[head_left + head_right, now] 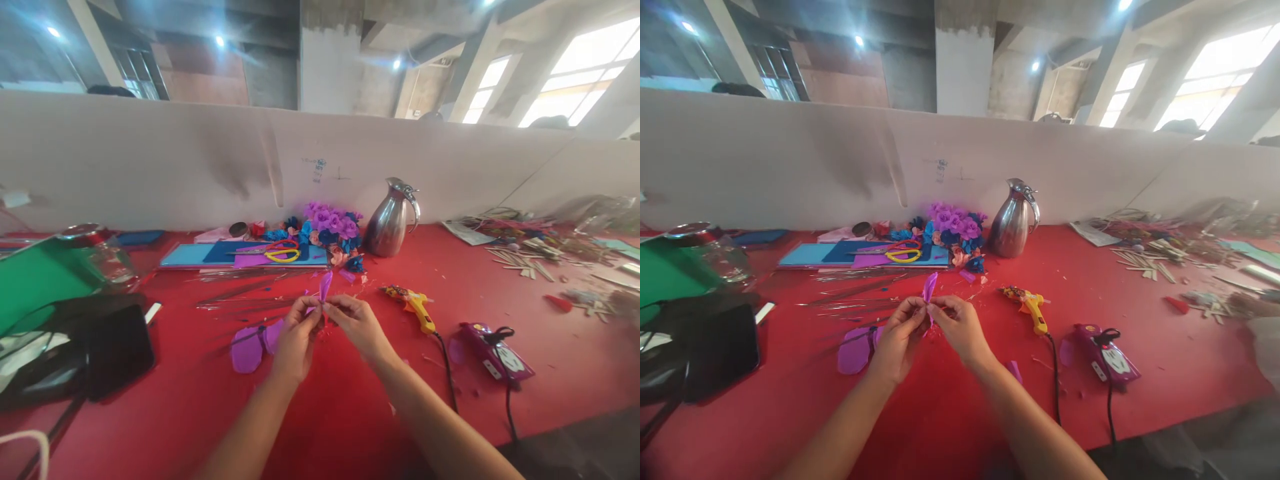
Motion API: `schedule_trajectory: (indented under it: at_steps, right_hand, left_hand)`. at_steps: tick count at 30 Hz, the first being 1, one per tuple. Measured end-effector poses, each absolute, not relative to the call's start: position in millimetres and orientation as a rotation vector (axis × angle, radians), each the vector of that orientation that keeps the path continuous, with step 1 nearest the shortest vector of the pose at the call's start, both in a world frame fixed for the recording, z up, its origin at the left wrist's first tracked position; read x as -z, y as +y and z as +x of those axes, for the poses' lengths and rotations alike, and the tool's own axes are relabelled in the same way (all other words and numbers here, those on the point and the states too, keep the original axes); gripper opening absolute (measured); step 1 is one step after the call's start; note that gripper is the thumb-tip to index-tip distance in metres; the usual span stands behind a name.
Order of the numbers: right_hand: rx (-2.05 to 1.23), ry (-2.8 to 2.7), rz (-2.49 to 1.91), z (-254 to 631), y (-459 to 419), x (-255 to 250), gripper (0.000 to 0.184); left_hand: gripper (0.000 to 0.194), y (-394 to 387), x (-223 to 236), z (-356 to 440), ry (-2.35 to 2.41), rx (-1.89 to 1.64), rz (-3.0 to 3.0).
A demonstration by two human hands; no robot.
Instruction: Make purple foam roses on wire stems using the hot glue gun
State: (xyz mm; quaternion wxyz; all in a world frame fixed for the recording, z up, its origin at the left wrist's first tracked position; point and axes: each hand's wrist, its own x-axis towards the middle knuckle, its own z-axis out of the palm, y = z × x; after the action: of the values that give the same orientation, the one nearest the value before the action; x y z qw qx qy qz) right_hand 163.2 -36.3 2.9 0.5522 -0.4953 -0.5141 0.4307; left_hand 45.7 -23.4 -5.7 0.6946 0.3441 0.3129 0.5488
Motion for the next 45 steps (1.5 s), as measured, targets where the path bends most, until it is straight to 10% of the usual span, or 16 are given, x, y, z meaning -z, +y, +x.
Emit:
schedule_trajectory:
  at_steps: [45]
  right_hand:
    - [-0.375,-1.526,-1.249,163,-44,15,0.018]
  left_hand:
    - [0.018,-20,4,43,0.905,-1.206,0.958]
